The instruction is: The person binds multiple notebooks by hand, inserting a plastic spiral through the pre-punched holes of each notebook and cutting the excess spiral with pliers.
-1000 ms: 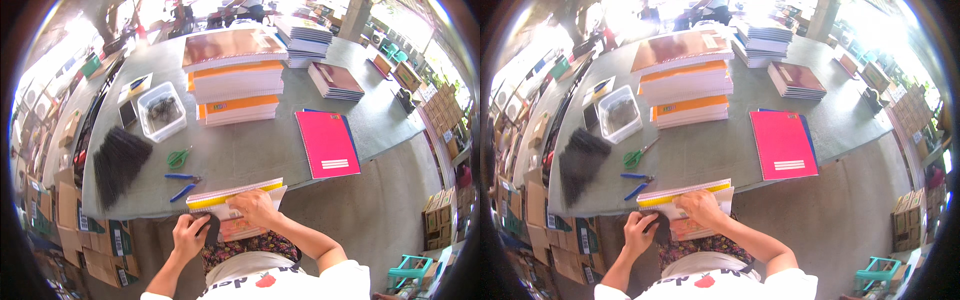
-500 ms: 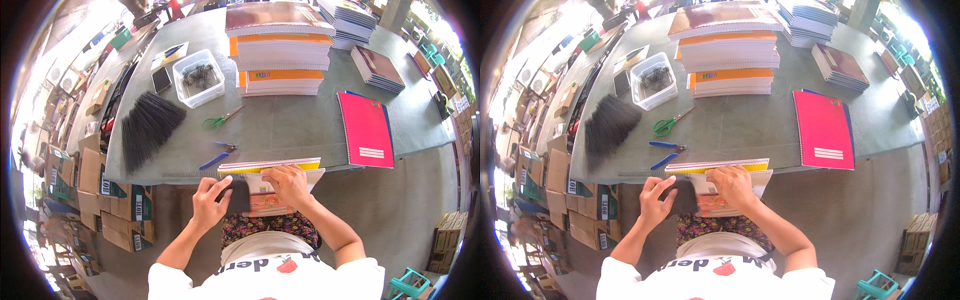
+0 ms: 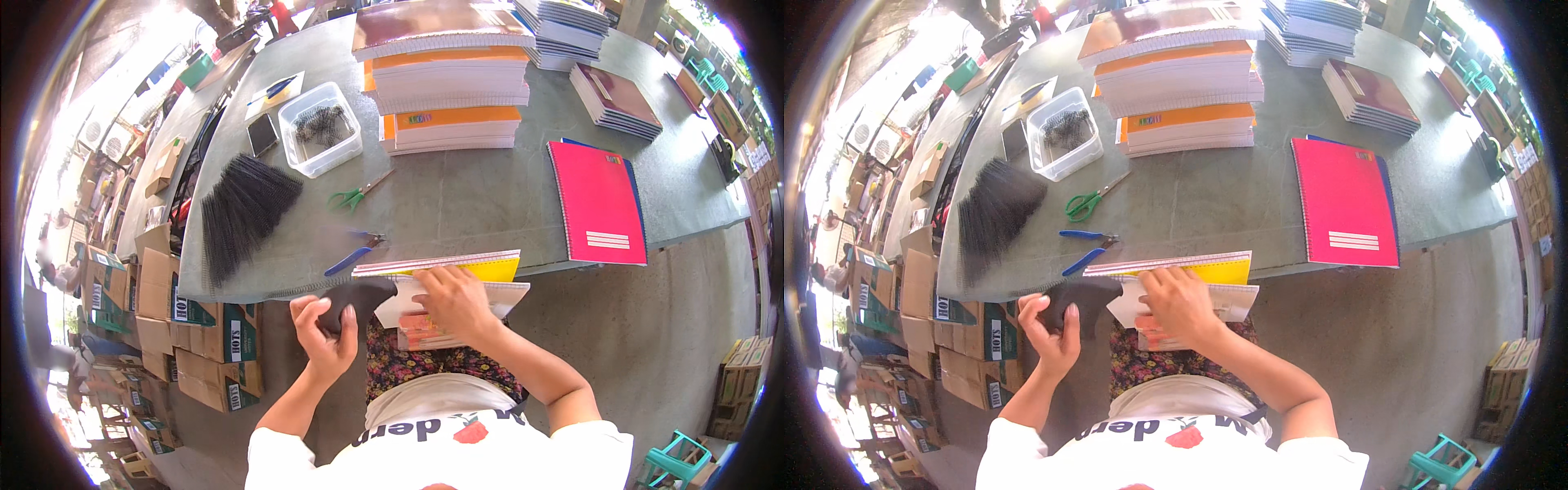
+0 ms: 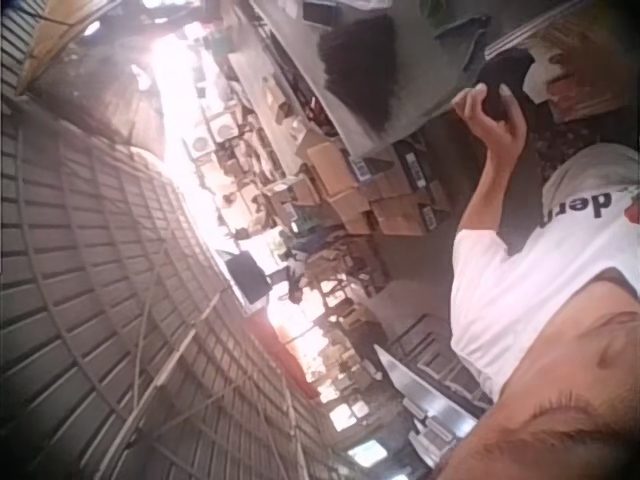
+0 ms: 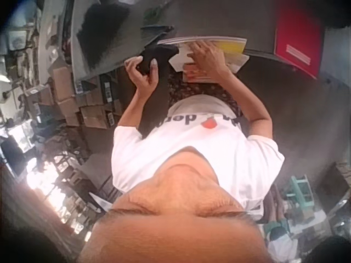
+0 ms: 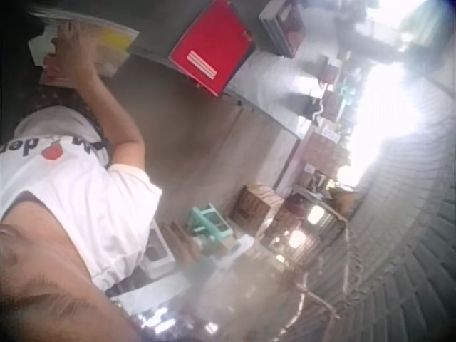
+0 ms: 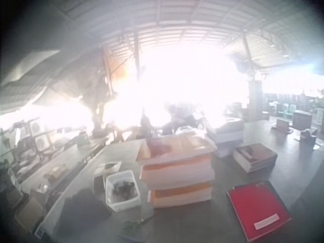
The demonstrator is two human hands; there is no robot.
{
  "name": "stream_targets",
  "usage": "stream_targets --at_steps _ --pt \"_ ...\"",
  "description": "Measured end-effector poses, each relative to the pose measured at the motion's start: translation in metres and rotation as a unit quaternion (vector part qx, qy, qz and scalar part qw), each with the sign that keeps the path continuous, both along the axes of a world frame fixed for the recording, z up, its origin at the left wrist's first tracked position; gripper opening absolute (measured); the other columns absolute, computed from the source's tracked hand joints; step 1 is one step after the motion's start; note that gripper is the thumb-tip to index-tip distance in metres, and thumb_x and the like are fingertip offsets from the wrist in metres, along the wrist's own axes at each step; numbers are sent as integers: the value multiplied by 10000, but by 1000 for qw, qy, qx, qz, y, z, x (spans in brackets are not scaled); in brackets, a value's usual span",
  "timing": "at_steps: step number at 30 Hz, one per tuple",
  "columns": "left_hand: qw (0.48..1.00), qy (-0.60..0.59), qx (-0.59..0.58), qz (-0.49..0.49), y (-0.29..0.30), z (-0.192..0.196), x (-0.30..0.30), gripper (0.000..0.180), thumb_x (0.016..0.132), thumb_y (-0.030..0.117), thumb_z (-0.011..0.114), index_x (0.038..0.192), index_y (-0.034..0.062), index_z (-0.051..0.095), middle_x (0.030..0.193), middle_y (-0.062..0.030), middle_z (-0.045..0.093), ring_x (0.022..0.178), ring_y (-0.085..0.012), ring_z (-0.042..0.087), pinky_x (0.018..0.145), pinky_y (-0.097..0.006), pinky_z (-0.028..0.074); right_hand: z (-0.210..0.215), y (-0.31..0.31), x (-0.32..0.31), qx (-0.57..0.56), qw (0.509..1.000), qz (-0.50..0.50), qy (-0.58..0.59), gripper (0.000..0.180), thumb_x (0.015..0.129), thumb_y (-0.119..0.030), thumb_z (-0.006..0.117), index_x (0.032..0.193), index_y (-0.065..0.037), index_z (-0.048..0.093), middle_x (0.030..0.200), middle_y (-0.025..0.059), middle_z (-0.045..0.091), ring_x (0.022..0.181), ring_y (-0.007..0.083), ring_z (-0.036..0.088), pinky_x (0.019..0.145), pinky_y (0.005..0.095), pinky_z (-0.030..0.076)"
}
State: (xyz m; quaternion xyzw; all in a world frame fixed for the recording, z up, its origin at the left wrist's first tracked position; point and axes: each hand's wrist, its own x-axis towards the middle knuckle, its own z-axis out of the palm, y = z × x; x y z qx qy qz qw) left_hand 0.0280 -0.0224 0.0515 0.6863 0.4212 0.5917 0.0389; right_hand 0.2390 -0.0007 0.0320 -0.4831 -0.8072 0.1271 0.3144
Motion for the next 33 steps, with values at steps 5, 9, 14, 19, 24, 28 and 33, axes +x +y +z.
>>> stream_targets --at_steps 5,9,14,19,24,28,33 --pt "974 -117 -189 -40 -5 22 -20 351 772 22 658 1089 -1 509 964 -33 450 778 -87 464 667 -219 406 -7 11 -27 100 992 81 -18 275 729 -137 656 982 -85 562 904 59 566 805 236 568 719 366 455" --pt "973 -155 -167 -33 -4 32 -25 352 782 24 658 1102 6 512 964 -25 457 812 -93 503 672 -201 431 -11 13 -31 45 997 66 -13 227 768 -195 637 945 -81 552 897 61 552 813 228 574 715 366 439" --pt "953 -123 -273 -45 -9 19 -31 364 774 32 668 1112 18 533 945 -10 474 839 -90 496 730 -210 408 2 16 -30 98 992 71 22 173 821 -225 616 740 -81 566 713 48 570 735 221 596 662 358 450" --pt "954 -128 -266 -51 -4 26 -30 340 782 56 673 1097 23 549 924 -2 475 827 -77 493 708 -210 405 -2 17 -30 39 998 55 -13 230 810 -267 638 715 -73 562 709 68 578 668 250 595 609 368 458" --pt "986 28 -150 73 -2 26 -25 319 759 61 671 1062 18 581 959 -59 545 847 -146 531 745 -234 419 10 15 -23 45 997 47 -44 312 834 -324 619 676 -66 545 686 76 579 637 247 598 589 358 471" --pt "914 275 -274 -115 -12 -4 -6 339 698 -9 658 1028 71 646 857 -77 599 809 -232 543 676 -314 461 12 8 6 0 999 45 -23 201 818 -251 633 755 -66 587 705 73 589 655 251 593 621 365 473" --pt "979 193 -64 27 10 13 7 367 680 -2 672 1022 130 654 820 -58 558 748 -211 555 562 -337 493 11 2 26 6 998 55 -7 83 804 -155 622 839 -80 612 726 57 602 688 260 592 635 376 459"
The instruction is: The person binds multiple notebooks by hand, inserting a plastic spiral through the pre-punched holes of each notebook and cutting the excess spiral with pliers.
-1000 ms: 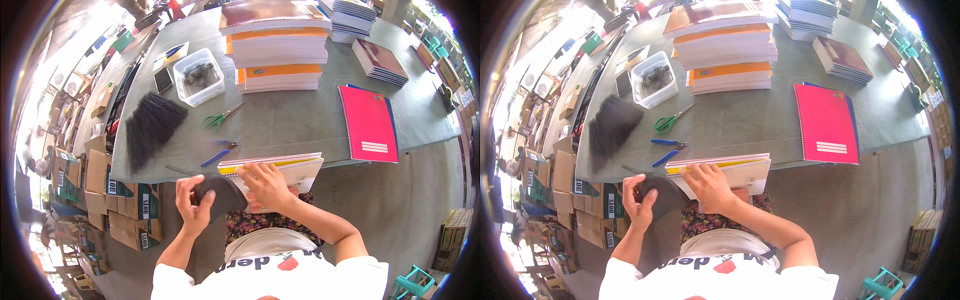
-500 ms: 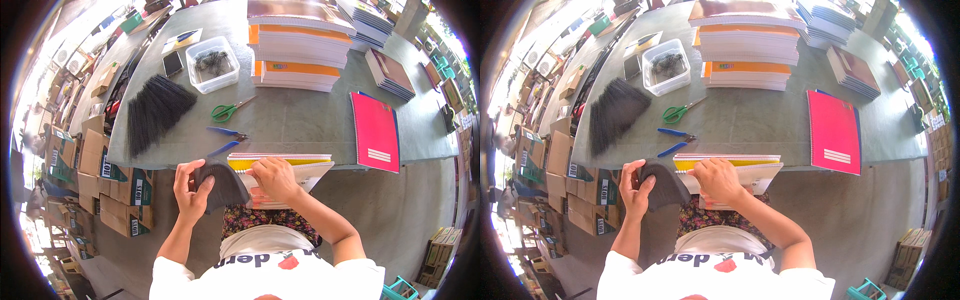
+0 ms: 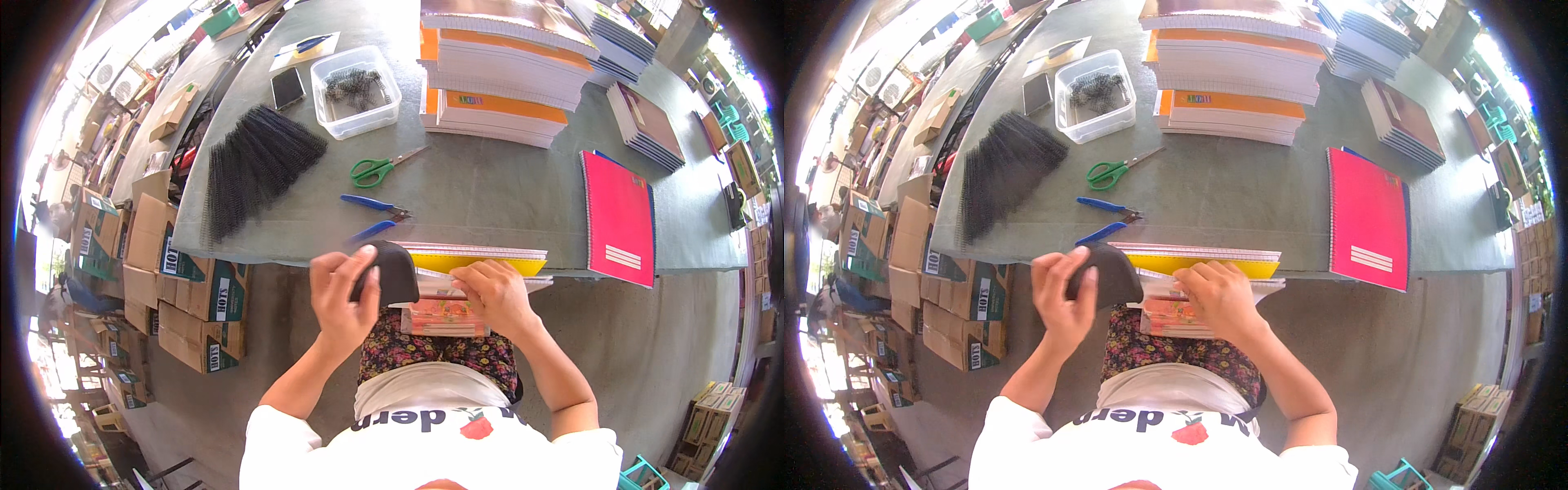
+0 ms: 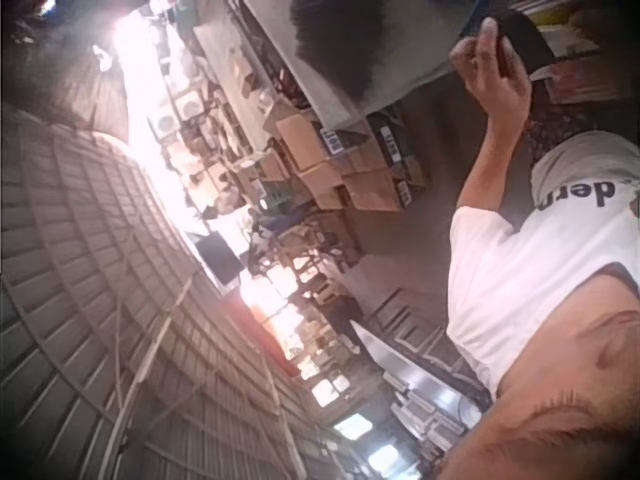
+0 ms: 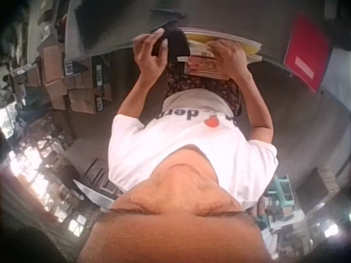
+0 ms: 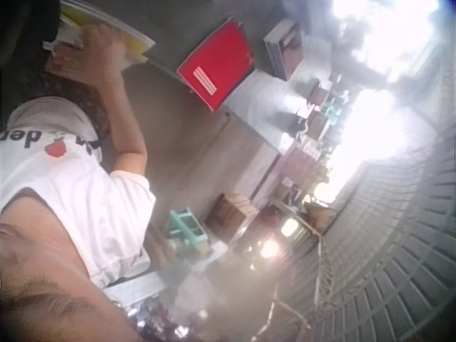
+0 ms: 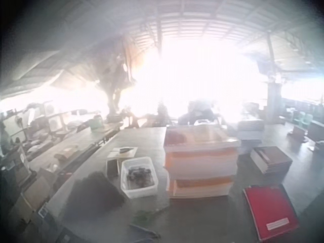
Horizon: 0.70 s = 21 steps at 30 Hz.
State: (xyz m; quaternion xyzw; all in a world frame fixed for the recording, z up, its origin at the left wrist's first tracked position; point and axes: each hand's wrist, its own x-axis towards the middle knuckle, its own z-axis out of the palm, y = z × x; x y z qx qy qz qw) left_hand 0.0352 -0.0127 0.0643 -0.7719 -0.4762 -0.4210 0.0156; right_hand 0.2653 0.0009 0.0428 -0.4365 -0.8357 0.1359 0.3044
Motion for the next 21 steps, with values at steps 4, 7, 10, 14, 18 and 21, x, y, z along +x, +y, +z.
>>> stream_targets --at_steps 4,7,10,14,18,21 --pt "959 23 -263 -103 -21 -13 -4 353 680 -25 681 1013 83 634 832 -72 556 762 -240 552 680 -328 468 -4 4 -2 -6 1000 -19 11 80 777 -96 608 856 -84 613 732 49 609 691 252 595 625 386 447" --pt "999 -25 31 10 3 20 -10 409 675 -8 700 1055 130 639 816 -76 535 700 -234 562 614 -324 487 -8 6 1 -2 1000 -13 13 105 756 -76 605 860 -88 612 727 50 608 686 250 595 622 384 446" --pt "991 -70 -115 -8 -7 -11 6 344 691 13 699 1021 89 638 807 -65 548 737 -228 564 643 -317 475 -9 4 -5 4 1000 -2 23 125 742 -66 606 865 -88 608 730 52 607 688 253 592 629 377 446" --pt "990 -4 -124 -68 4 11 6 347 686 20 704 1020 85 638 815 -78 564 747 -229 571 653 -325 476 -11 4 4 34 999 -2 8 171 728 -66 617 898 -85 604 753 49 610 711 254 591 641 365 450" --pt "991 -6 -119 -63 4 -17 14 297 689 30 694 974 105 661 844 -84 597 741 -243 586 665 -360 483 -3 0 1 32 998 -46 28 166 749 -96 634 913 -83 622 756 57 621 723 255 608 666 377 473" --pt "934 92 -273 -210 -1 -5 17 246 681 0 691 919 60 665 833 -80 606 794 -239 595 704 -331 484 15 -3 31 -77 993 -85 -29 101 751 -102 669 832 -43 675 783 110 667 745 285 636 684 360 496"
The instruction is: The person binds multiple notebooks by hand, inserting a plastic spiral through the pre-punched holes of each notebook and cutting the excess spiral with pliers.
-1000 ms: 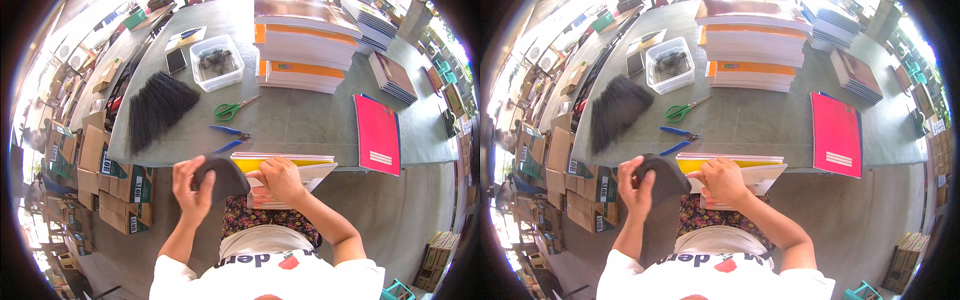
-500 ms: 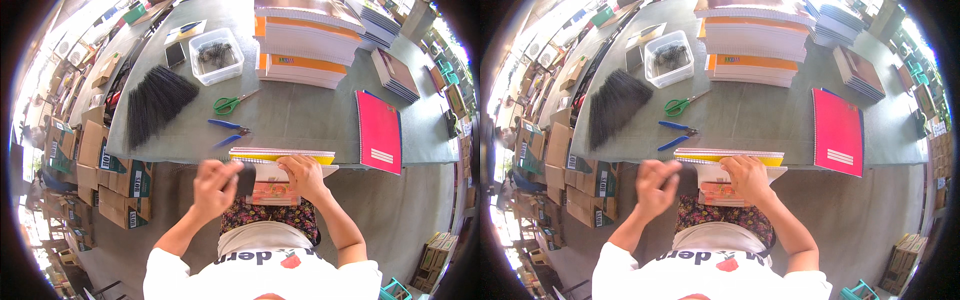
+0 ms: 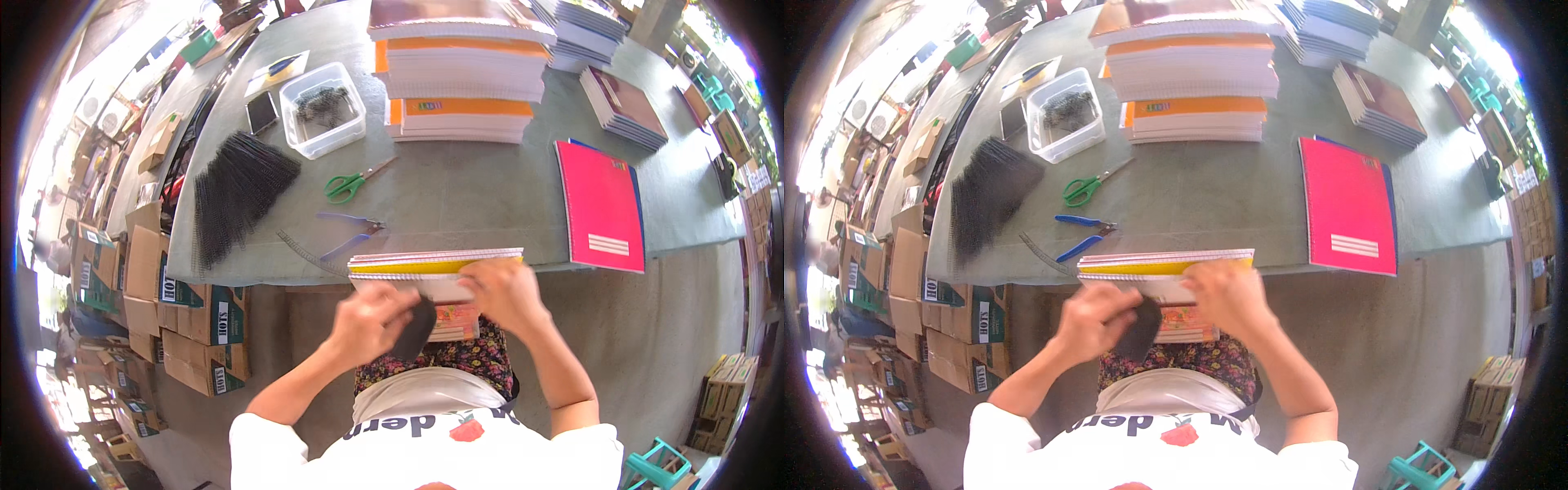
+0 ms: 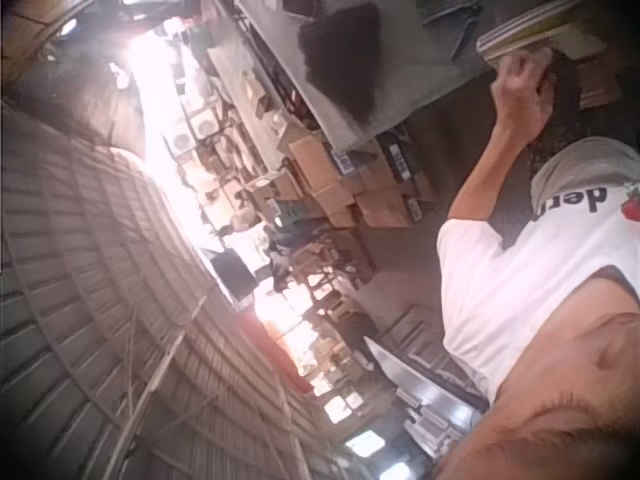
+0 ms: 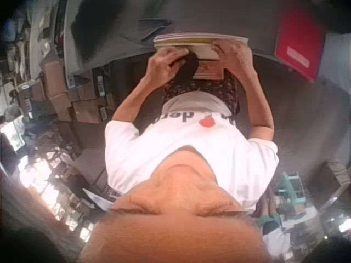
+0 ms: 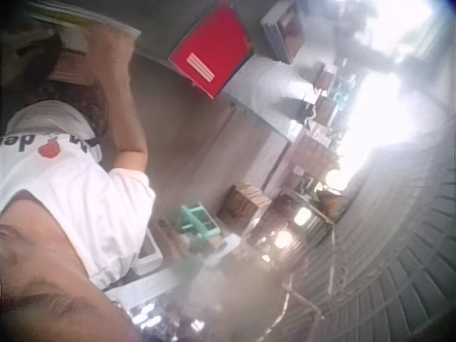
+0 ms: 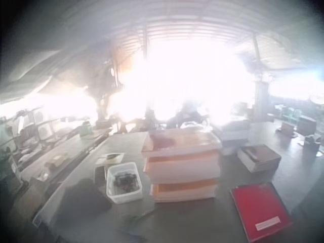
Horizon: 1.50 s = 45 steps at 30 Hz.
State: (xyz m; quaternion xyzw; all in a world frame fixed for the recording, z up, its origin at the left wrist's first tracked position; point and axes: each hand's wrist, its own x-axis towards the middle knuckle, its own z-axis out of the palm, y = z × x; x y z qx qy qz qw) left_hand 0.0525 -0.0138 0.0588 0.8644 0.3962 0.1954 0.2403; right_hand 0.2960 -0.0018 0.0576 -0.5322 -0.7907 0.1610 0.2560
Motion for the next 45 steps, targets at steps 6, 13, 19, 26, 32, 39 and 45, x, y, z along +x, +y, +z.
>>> stream_targets --at_steps 6,13,19,26,32,39,45 --pt "999 3 46 15 7 -5 19 303 680 -6 695 967 84 655 834 -59 597 752 -234 560 634 -342 462 -31 -8 57 -263 891 -49 368 200 736 -115 752 883 4 688 869 107 690 794 150 640 740 280 502" --pt "980 -104 121 117 17 9 32 315 723 -15 671 1030 43 630 877 -95 547 802 -241 529 698 -314 437 -60 -12 49 -237 791 -50 561 225 764 -114 741 925 24 667 907 96 681 851 129 611 804 265 482" --pt "945 -123 257 160 23 8 35 374 689 -3 686 1041 117 653 814 -78 505 660 -217 534 594 -332 462 -54 -10 45 -227 844 -44 483 214 807 -160 709 915 23 685 889 71 680 845 106 585 790 245 462" --pt "952 -82 268 121 18 7 41 374 678 -45 650 1039 53 649 848 -81 608 741 -220 519 659 -341 437 -57 -17 51 -250 817 -55 517 205 803 -158 717 901 19 681 840 36 669 782 82 576 723 224 466" --pt "962 -135 202 124 14 10 42 392 690 -23 674 1051 126 665 876 -85 554 717 -225 556 607 -347 465 -59 -17 54 -244 823 -67 508 173 820 -132 691 917 12 685 873 53 680 806 86 580 754 238 467" --pt "956 -151 210 139 23 26 47 357 700 -14 680 1042 82 646 849 -80 551 737 -237 515 622 -308 433 -60 -15 53 -222 826 -50 516 178 813 -134 701 916 9 682 857 40 674 793 83 577 747 239 468" --pt "989 -70 122 53 7 11 54 356 712 18 658 1059 97 644 799 -86 560 741 -247 530 665 -364 449 -55 -14 52 -212 816 -60 534 186 802 -142 709 917 2 688 866 41 682 795 84 587 758 248 476"
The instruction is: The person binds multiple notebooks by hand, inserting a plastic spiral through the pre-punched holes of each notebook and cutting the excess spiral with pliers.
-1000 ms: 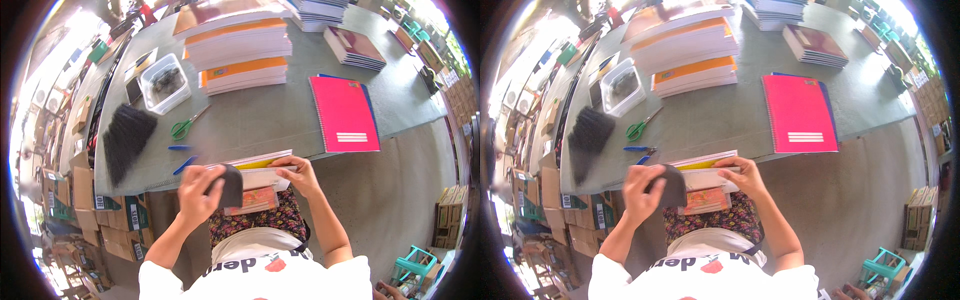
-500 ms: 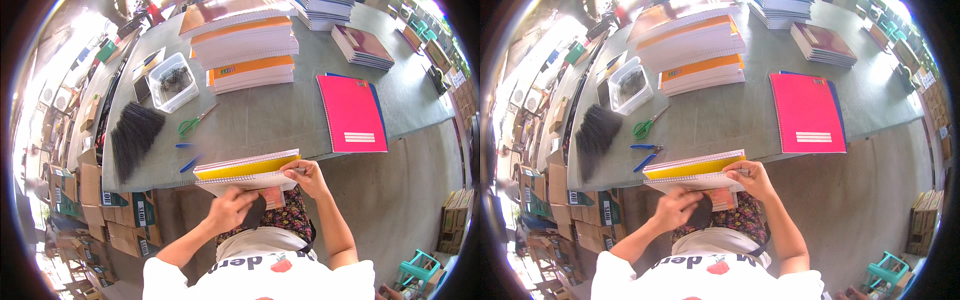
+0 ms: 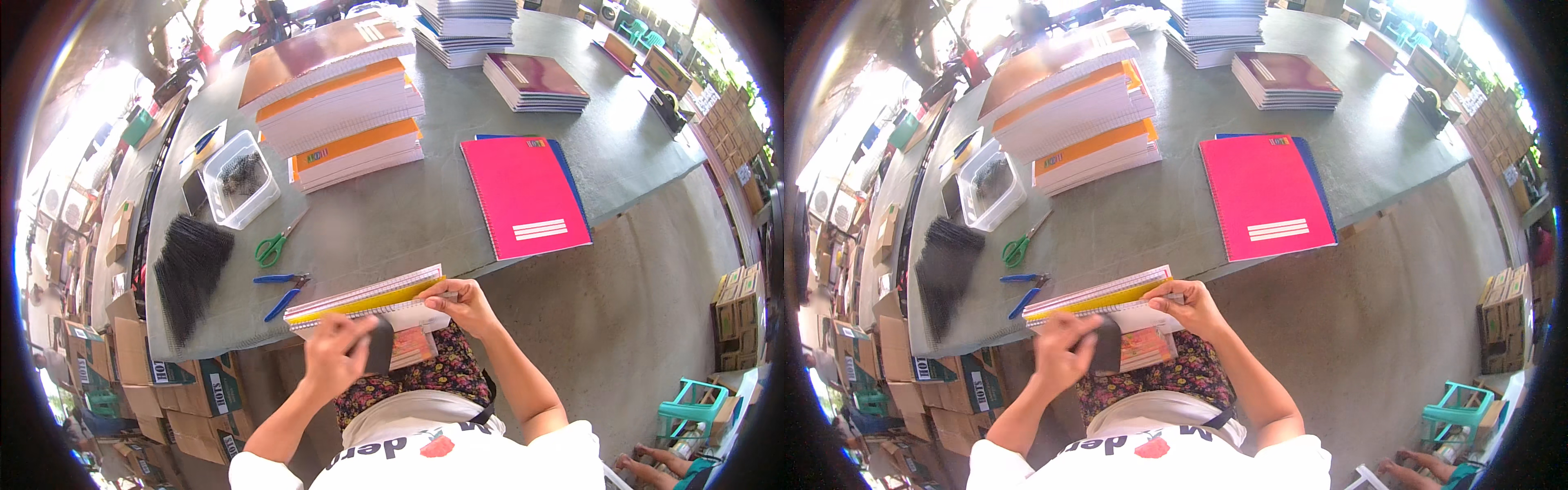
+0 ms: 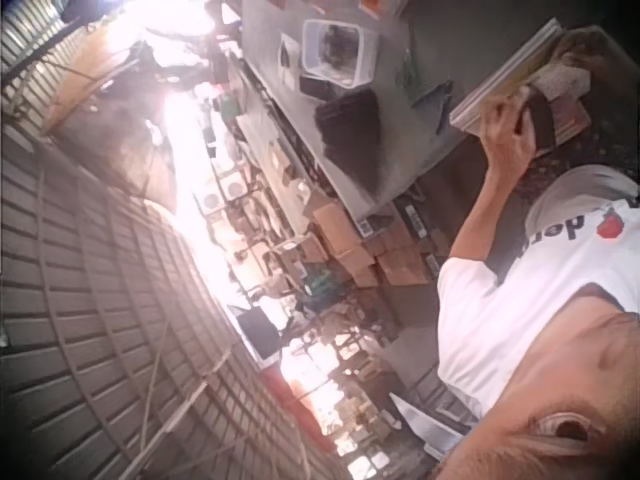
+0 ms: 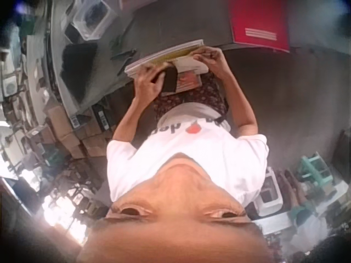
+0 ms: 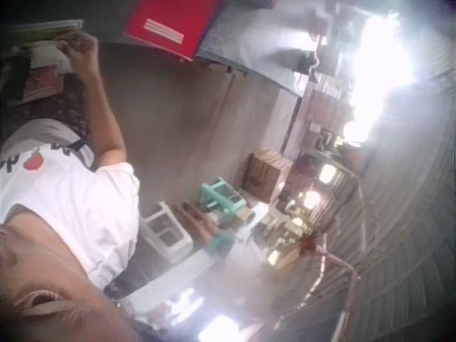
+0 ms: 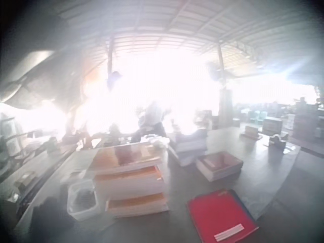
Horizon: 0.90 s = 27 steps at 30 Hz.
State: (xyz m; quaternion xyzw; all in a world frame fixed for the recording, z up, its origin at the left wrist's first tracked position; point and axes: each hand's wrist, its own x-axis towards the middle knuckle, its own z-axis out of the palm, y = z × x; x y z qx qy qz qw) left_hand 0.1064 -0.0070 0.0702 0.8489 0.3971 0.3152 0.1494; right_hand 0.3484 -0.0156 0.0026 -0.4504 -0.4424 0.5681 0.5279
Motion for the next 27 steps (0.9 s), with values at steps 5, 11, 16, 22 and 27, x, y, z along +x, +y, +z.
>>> stream_targets --at_steps 5,11,16,22,27 --pt "999 18 -46 -19 7 -15 7 317 694 23 665 977 165 683 820 -84 553 724 -247 560 657 -349 482 1 2 -8 18 1000 24 1 166 812 -123 697 922 2 694 873 44 685 805 89 594 769 243 473" --pt "978 -89 164 92 21 11 25 378 678 5 702 1029 141 670 837 -68 580 714 -220 569 608 -347 474 -6 -3 4 -30 999 5 19 203 808 -162 709 905 15 693 867 55 680 803 97 595 754 240 475" --pt "994 -64 83 36 20 16 31 346 687 -30 674 1015 79 654 866 -82 583 701 -223 539 629 -349 454 -5 -1 2 7 999 1 42 168 824 -131 691 918 8 685 855 35 674 799 72 573 736 220 465" --pt "985 60 -77 -141 -12 -16 31 261 692 -39 646 934 54 673 801 -77 580 733 -251 539 664 -356 442 2 1 -12 15 999 -10 32 157 833 -142 683 880 7 668 842 21 655 783 63 552 728 222 453" --pt "997 -46 52 14 18 2 55 260 701 1 661 945 90 675 835 -92 565 733 -258 552 658 -360 467 -11 -1 -9 24 995 -24 99 361 942 -296 503 935 32 655 896 69 652 795 107 575 747 241 449"
